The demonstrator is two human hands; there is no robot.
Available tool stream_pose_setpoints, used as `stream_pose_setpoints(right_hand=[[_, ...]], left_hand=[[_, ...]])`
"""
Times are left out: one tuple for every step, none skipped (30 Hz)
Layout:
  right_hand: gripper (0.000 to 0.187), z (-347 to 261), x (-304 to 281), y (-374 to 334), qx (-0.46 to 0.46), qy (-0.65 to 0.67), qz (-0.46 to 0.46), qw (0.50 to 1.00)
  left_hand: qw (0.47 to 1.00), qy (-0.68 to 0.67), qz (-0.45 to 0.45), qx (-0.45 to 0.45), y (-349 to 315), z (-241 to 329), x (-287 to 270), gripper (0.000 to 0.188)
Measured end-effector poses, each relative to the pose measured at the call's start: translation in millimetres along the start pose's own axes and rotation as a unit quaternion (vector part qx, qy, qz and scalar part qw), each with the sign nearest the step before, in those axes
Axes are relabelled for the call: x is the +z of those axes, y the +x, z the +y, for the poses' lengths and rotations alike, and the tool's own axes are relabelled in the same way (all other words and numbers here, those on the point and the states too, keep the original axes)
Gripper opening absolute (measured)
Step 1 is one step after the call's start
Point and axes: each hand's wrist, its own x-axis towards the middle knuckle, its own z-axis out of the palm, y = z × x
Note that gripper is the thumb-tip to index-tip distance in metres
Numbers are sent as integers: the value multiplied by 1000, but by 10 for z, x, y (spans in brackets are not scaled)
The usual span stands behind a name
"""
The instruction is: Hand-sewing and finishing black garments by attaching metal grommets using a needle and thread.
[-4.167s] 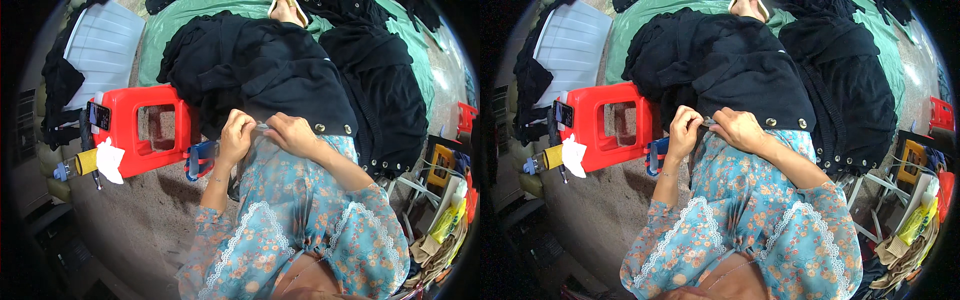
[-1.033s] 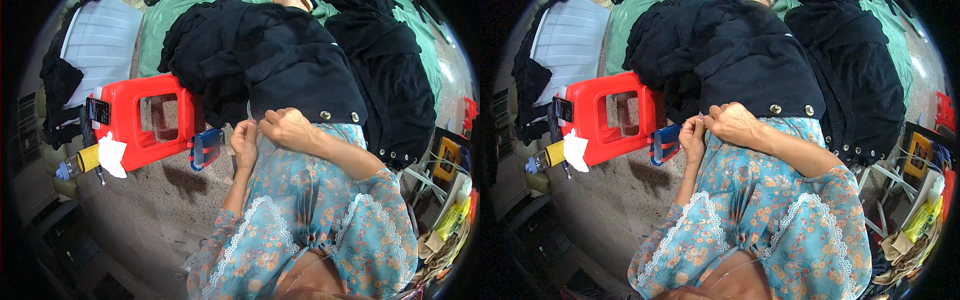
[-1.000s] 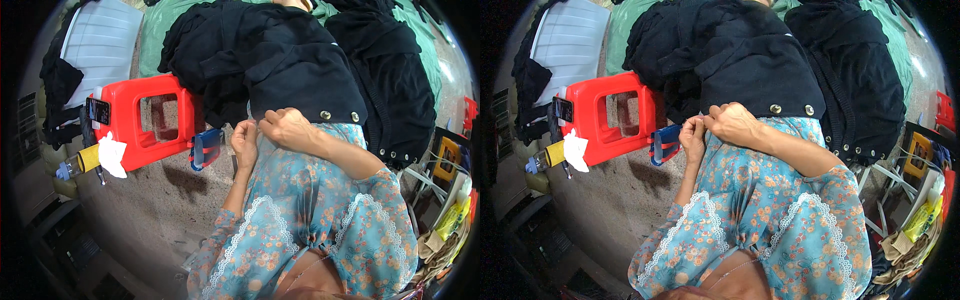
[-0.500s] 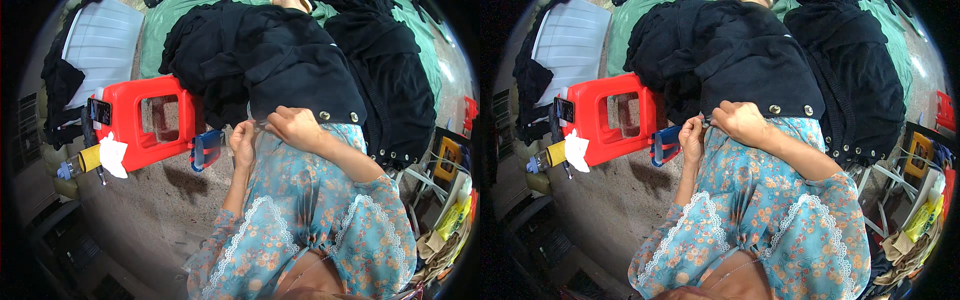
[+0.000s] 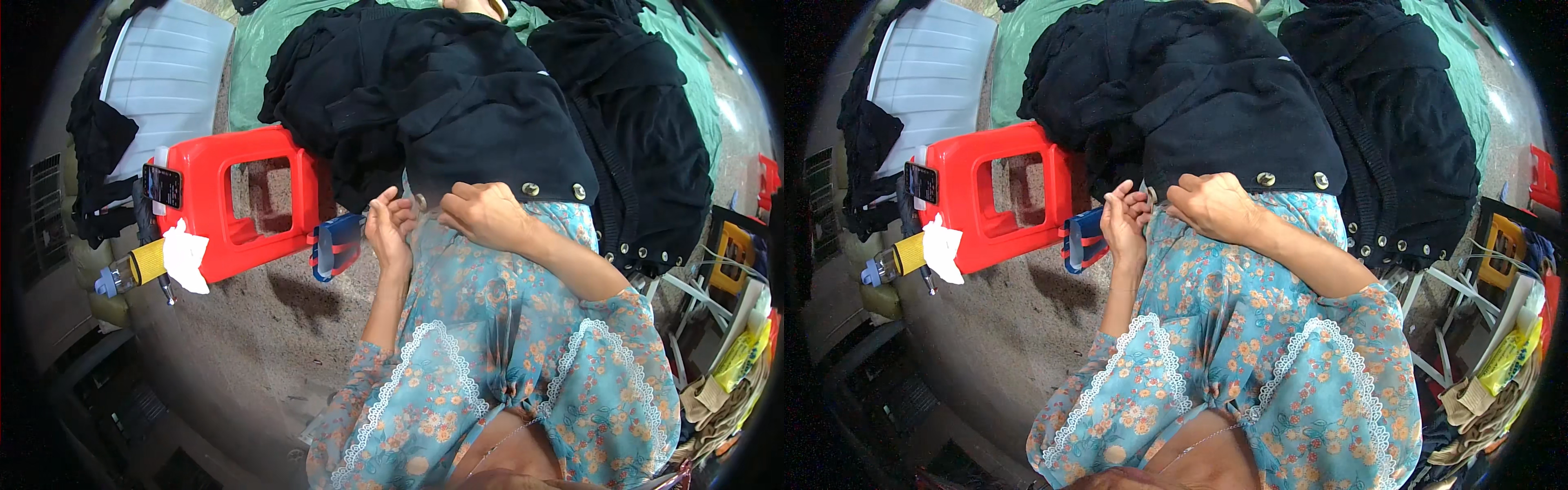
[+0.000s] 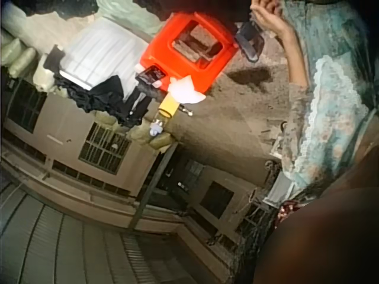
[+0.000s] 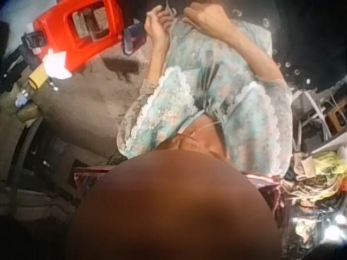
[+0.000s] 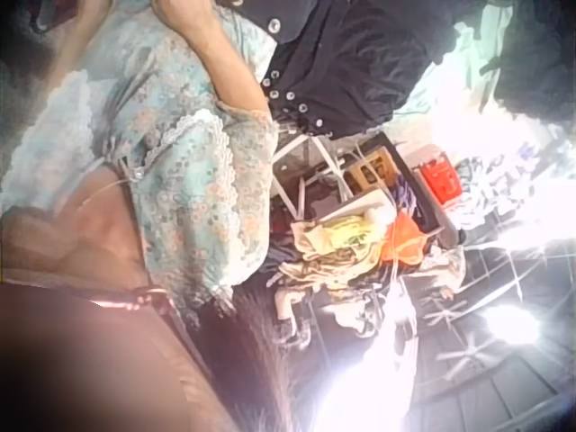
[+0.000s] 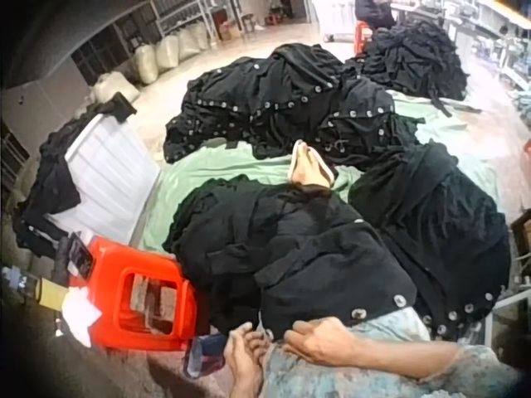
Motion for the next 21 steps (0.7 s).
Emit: stream_pose_setpoints(right_hand=[[22, -5, -1, 5, 0, 2, -9, 1000], [21, -8, -5, 5, 1, 3, -18, 1000], [21, -5, -5, 1, 1, 2, -18, 1000], [21, 7, 9, 4, -11, -1, -27, 1000], [21, 14, 18, 6, -24, -4, -37, 999], [21, 14, 5, 7, -25, -3, -37, 999], [21, -1, -33, 9, -9, -1, -46, 999], [21, -10, -70, 9, 6, 2, -55, 998], [21, -6, -102, 5, 6, 3, -56, 998], [20, 10, -127, -11, 30, 17, -55, 998], [21, 31, -152, -27, 54, 31, -53, 997], [21, 56, -178, -40, 70, 40, -53, 995], [21, 75, -184, -54, 82, 40, -47, 995], [22, 86, -186, -63, 95, 39, -41, 994], [22, 87, -183, -66, 94, 41, -43, 994], [22, 87, -183, -64, 93, 41, -45, 994], [22, 79, -181, -61, 97, 42, -60, 993], [22, 72, -181, -60, 101, 43, -76, 991], [22, 69, -172, -62, 101, 42, -77, 991], [22, 66, -163, -66, 99, 41, -78, 991], [22, 67, -158, -67, 97, 39, -79, 991]], left_hand=[[994, 107, -5, 4, -38, 88, 56, 35], [977, 212, -10, 8, -59, 129, 86, 36], [966, 249, -47, 49, -6, 36, 38, 32], [934, 334, -78, 100, -20, 64, 87, 32], [891, 415, -107, 150, -40, 108, 142, 34], [880, 433, -110, 164, -39, 123, 159, 33], [880, 432, -109, 164, -45, 140, 156, 33], [894, 409, -110, 144, -57, 159, 143, 29], [908, 386, -109, 123, -74, 170, 129, 25], [922, 358, -97, 112, -112, 155, 108, 24], [923, 357, -94, 111, -138, 103, 78, 24], [932, 326, -85, 135, -158, 20, 38, 26], [939, 295, -78, 158, -181, -16, 38, 28], [938, 296, -74, 166, -206, -27, 55, 29], [938, 297, -73, 165, -207, -44, 45, 29], [942, 284, -65, 165, -196, -76, 42, 28], [947, 271, -57, 165, -191, -94, 39, 28], [947, 270, -55, 165, -197, -103, 35, 28], [950, 267, -50, 155, -207, -100, 41, 27], [952, 264, -44, 146, -214, -98, 47, 27], [952, 263, -44, 146, -210, -98, 53, 27]])
